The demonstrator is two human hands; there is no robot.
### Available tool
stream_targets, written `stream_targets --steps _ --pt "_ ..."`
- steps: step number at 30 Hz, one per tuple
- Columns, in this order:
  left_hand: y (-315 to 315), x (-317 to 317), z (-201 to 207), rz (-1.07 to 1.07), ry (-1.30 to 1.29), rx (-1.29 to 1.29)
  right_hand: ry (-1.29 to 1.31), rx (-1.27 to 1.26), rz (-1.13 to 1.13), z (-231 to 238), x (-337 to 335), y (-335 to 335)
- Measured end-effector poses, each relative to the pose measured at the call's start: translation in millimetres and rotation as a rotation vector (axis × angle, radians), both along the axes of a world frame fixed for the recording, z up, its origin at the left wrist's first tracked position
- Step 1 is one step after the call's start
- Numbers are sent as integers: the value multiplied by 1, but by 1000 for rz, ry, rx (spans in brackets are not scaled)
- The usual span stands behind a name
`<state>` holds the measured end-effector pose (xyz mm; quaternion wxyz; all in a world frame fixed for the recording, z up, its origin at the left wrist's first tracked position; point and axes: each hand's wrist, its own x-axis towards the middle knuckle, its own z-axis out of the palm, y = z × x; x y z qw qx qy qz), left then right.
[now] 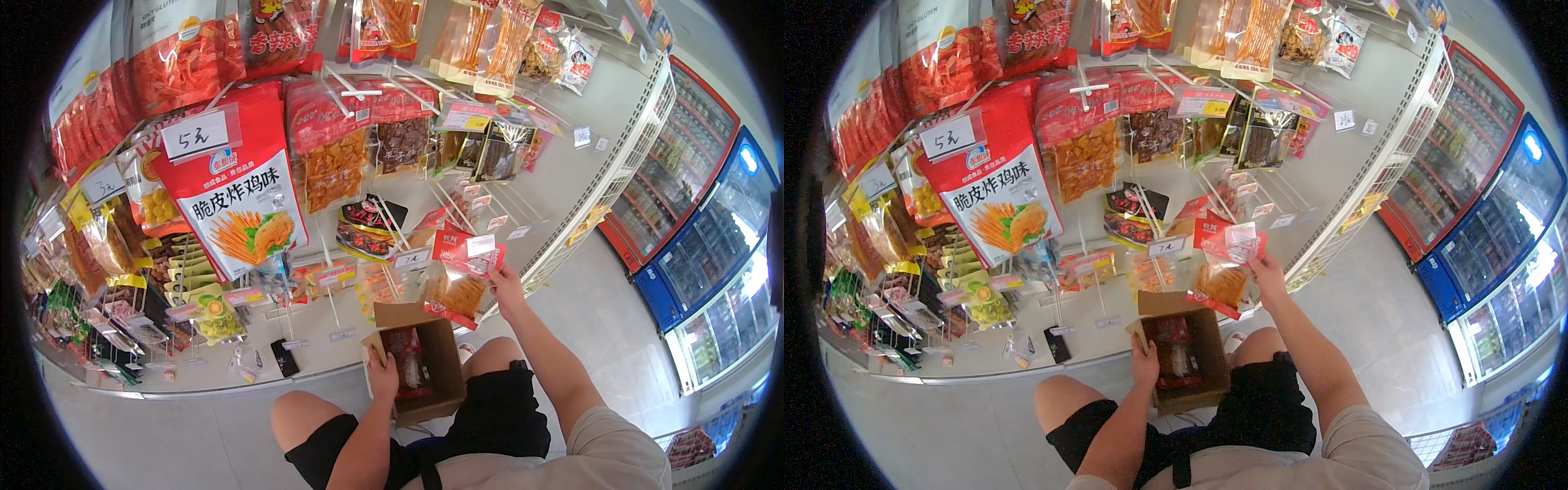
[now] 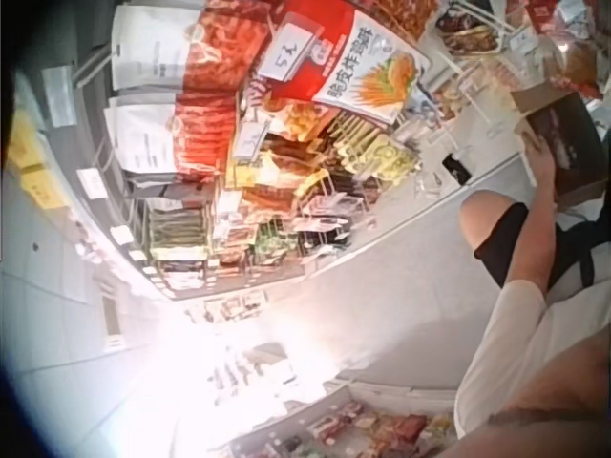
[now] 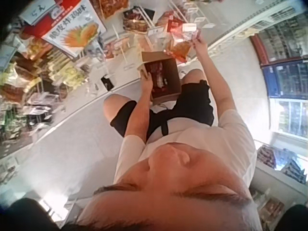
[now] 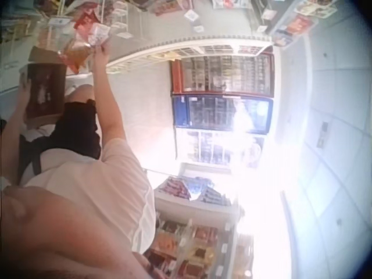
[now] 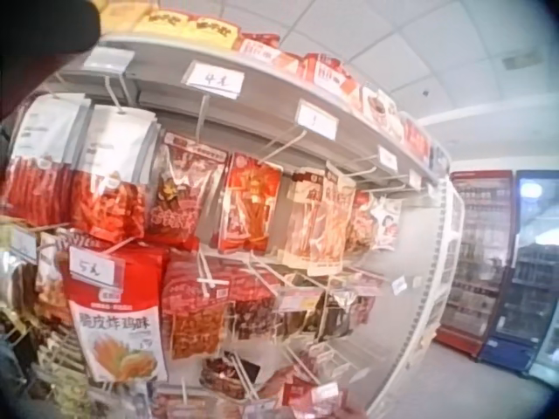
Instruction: The person sits on the floor in a convenience store aisle and restocks snack items. They take packaged snacks from a cardboard box on their lap and place them onto the wire rack shelves.
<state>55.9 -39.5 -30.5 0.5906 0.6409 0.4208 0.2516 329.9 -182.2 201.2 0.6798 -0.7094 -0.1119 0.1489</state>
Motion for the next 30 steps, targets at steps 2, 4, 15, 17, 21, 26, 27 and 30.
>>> stream_targets --steps 2,4,15,17,21,26,27,30 --pt "-3 -2 -8 0 -32 26 46 20 -5 7 -12 -6" --pt "1 1 -12 3 -55 18 99 51 6 7 -25 -12" --pt "-2 8 3 -2 48 -14 326 217 243 -42 -99 -52" --pt "3 7 0 7 26 -10 358 237 206 -47 -111 -45" --pt "2 4 7 19 -2 8 302 259 235 -28 -127 -46" --pt "4 8 10 9 -13 -24 209 277 271 -17 -115 -56" --pt "6 7 7 2 -32 -62 216 300 269 -18 -113 -55" --pt "6 11 6 -7 -24 -25 321 416 215 -19 -119 -42"
